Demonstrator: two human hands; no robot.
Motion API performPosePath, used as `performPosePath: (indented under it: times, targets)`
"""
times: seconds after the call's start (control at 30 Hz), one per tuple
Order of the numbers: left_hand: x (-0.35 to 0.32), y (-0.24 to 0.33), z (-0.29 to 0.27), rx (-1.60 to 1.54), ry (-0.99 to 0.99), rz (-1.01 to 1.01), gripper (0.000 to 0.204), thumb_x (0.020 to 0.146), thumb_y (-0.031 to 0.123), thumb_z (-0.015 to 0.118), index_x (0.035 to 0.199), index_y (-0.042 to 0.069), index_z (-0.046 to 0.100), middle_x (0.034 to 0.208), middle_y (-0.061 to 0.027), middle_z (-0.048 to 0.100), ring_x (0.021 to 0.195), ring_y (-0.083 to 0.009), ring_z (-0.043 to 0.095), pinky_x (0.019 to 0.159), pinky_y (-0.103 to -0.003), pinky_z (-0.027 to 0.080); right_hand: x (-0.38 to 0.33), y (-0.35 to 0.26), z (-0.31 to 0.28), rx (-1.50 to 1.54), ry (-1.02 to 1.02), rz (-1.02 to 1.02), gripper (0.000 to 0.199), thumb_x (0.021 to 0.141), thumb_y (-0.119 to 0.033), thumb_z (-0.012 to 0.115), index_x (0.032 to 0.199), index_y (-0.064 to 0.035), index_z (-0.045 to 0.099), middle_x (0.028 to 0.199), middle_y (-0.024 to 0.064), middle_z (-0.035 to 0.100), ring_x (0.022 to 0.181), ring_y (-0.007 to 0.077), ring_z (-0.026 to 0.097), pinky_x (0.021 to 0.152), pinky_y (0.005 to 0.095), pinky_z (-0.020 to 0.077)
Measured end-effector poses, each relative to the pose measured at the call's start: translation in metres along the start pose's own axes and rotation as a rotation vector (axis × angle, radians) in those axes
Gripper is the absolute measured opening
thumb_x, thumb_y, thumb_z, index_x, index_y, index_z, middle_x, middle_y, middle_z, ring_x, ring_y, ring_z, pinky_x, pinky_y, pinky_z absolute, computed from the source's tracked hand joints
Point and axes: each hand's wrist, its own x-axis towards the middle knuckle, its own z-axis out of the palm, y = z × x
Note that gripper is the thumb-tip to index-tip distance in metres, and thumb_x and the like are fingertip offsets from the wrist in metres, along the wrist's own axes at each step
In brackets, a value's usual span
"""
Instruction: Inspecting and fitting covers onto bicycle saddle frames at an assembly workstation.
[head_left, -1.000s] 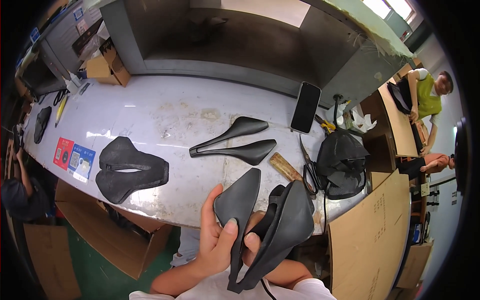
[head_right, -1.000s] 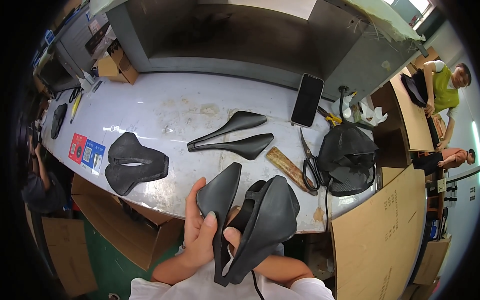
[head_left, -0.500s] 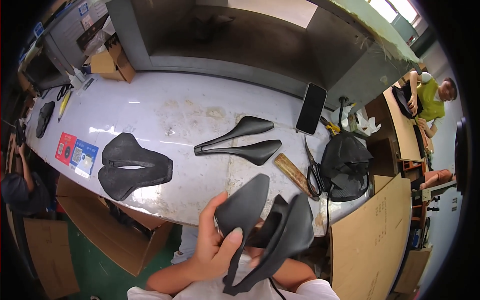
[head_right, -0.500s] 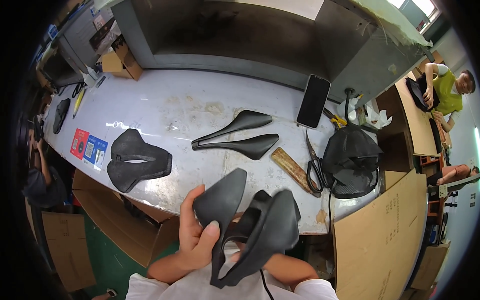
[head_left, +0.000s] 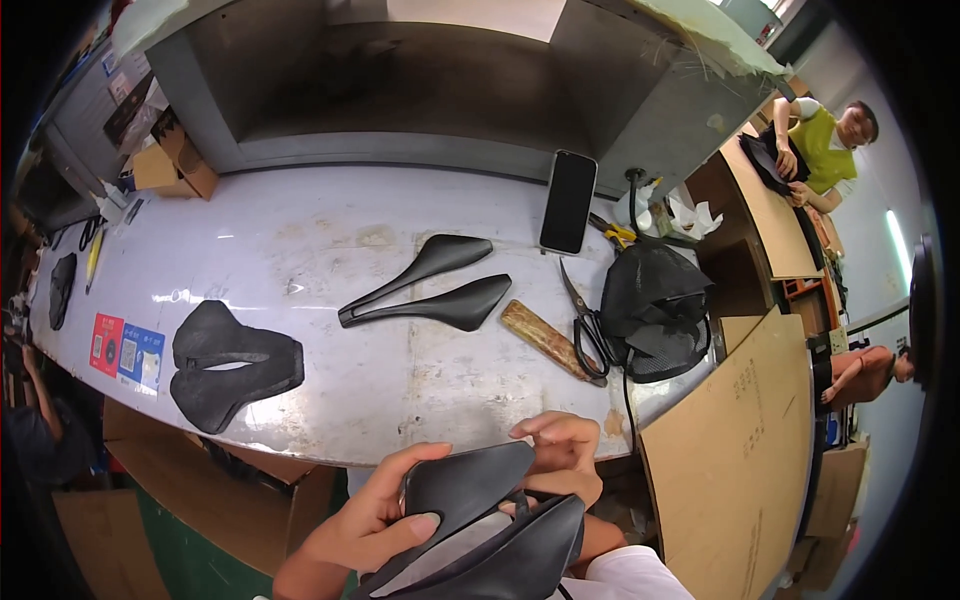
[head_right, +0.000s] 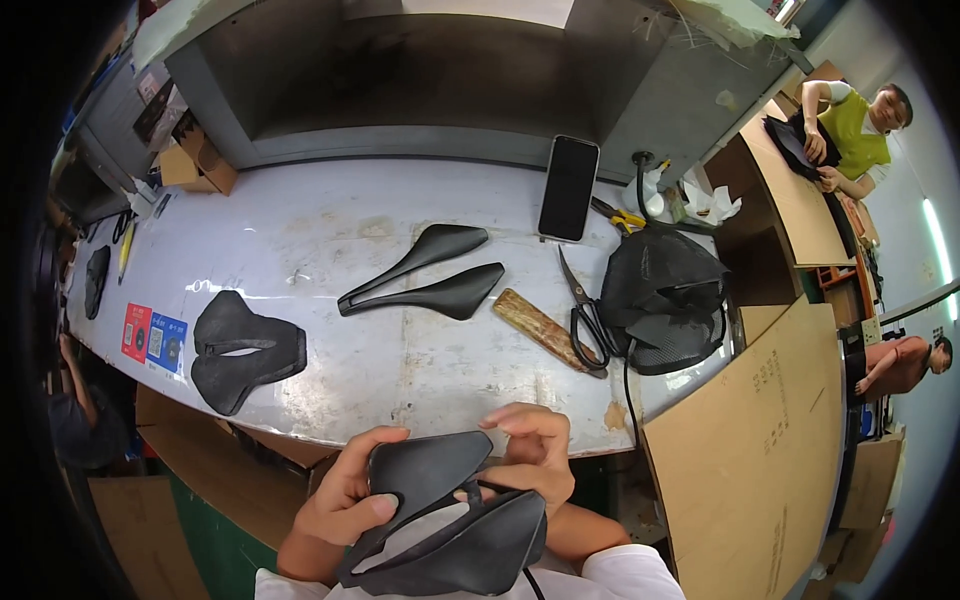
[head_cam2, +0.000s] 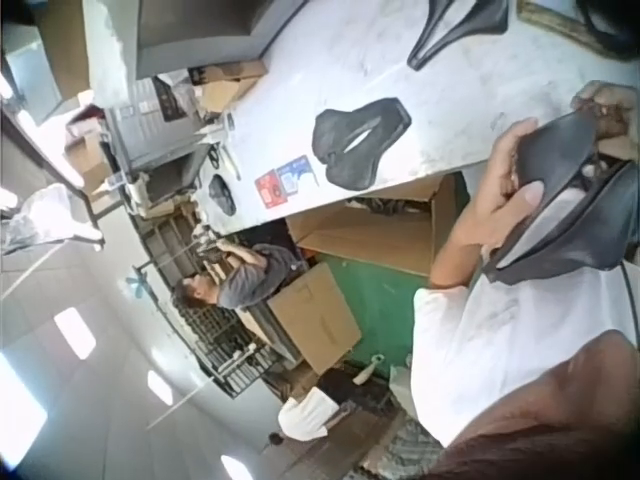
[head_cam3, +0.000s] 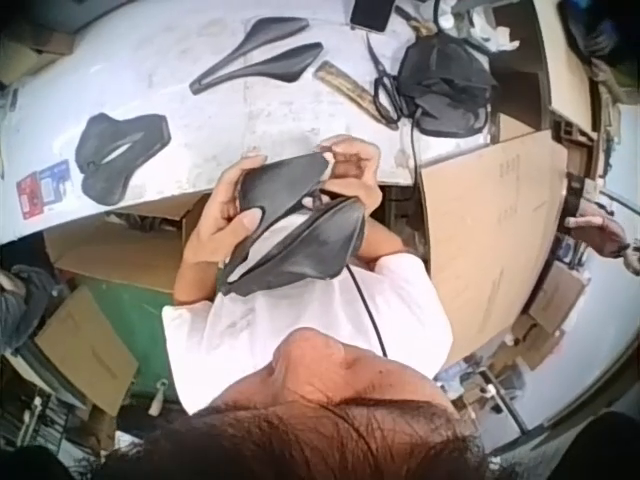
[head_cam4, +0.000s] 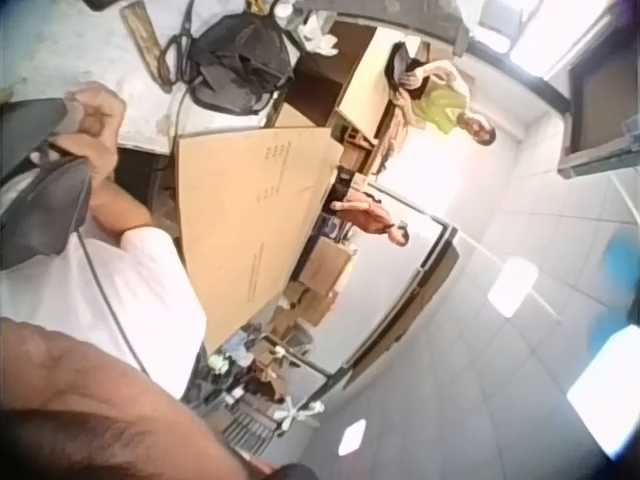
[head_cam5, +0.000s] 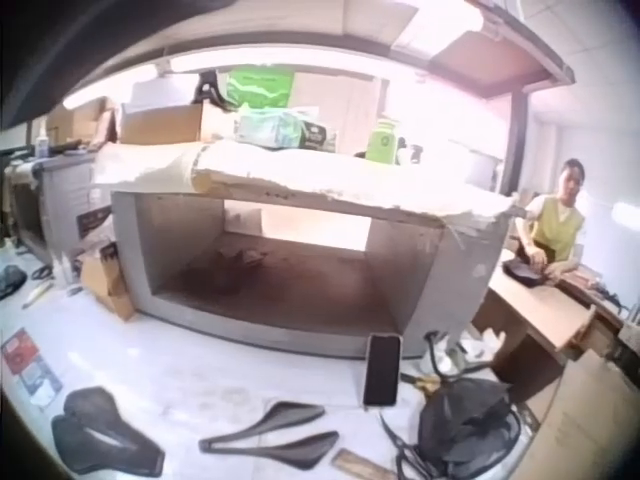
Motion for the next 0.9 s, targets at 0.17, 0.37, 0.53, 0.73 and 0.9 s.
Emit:
performPosePath:
  times: [0.17, 0.37, 0.53, 0.73, 0.9]
  targets:
    - [0.0, 0.003, 0.003, -0.118, 0.01, -0.085, 0.071, 0.095, 0.004, 0.059, 0.154, 0.007, 0.018, 0.144, -0.0105, 0.039, 0.12, -0.0113, 0.047, 0.093, -0.025, 0.043, 0.0, -0.021, -0.003, 0.062, -0.112, 0.205, 0.014, 0.08, -0.002, 0.078, 0.088, 0.0063, 0.069, 0.123, 0.0236, 0.052, 0.114, 0.0408, 0.06, 0.094, 0.0439, 0.0538]
    - [0.01, 0.044, 0.001, 0.727, 0.004, -0.385, 0.092, 0.071, 0.016, 0.086, 0.146, 0.001, 0.036, 0.12, -0.0182, 0.058, 0.11, -0.0239, 0.058, 0.091, -0.033, 0.047, -0.004, -0.03, -0.013, -0.145, -0.308, 0.09, 0.017, 0.078, 0.001, 0.078, 0.089, 0.0082, 0.067, 0.126, 0.0274, 0.054, 0.108, 0.0399, 0.064, 0.086, 0.0436, 0.057]
    - [0.021, 0.033, 0.008, 1.065, -0.025, 0.454, 0.077, 0.068, 0.017, 0.084, 0.136, -0.001, 0.052, 0.108, -0.0166, 0.063, 0.09, -0.0318, 0.061, 0.079, -0.036, 0.051, -0.004, -0.023, 0.001, -0.197, -0.422, -0.234, 0.025, 0.069, 0.003, 0.083, 0.091, 0.002, 0.07, 0.12, 0.0242, 0.058, 0.103, 0.0415, 0.066, 0.084, 0.0417, 0.058]
    - [0.013, 0.024, 0.015, 1.312, 0.048, 0.646, 0.052, 0.069, 0.024, 0.08, 0.117, 0.007, 0.069, 0.097, -0.0054, 0.061, 0.075, -0.0207, 0.056, 0.059, -0.031, 0.05, -0.006, -0.022, -0.004, -0.582, -0.251, -0.356, 0.032, 0.085, -0.041, 0.074, 0.08, -0.0095, 0.069, 0.12, 0.0083, 0.059, 0.118, 0.0311, 0.052, 0.096, 0.0463, 0.0486]
    - [0.017, 0.018, 0.012, 1.396, 0.067, 0.807, 0.04, 0.074, 0.031, 0.075, 0.107, 0.008, 0.072, 0.093, -0.002, 0.06, 0.068, -0.0182, 0.055, 0.051, -0.027, 0.047, -0.013, -0.007, -0.002, -0.625, -0.19, -0.586, 0.029, 0.086, -0.042, 0.074, 0.085, -0.0138, 0.068, 0.104, 0.0015, 0.057, 0.1, 0.0227, 0.056, 0.086, 0.0424, 0.0529]
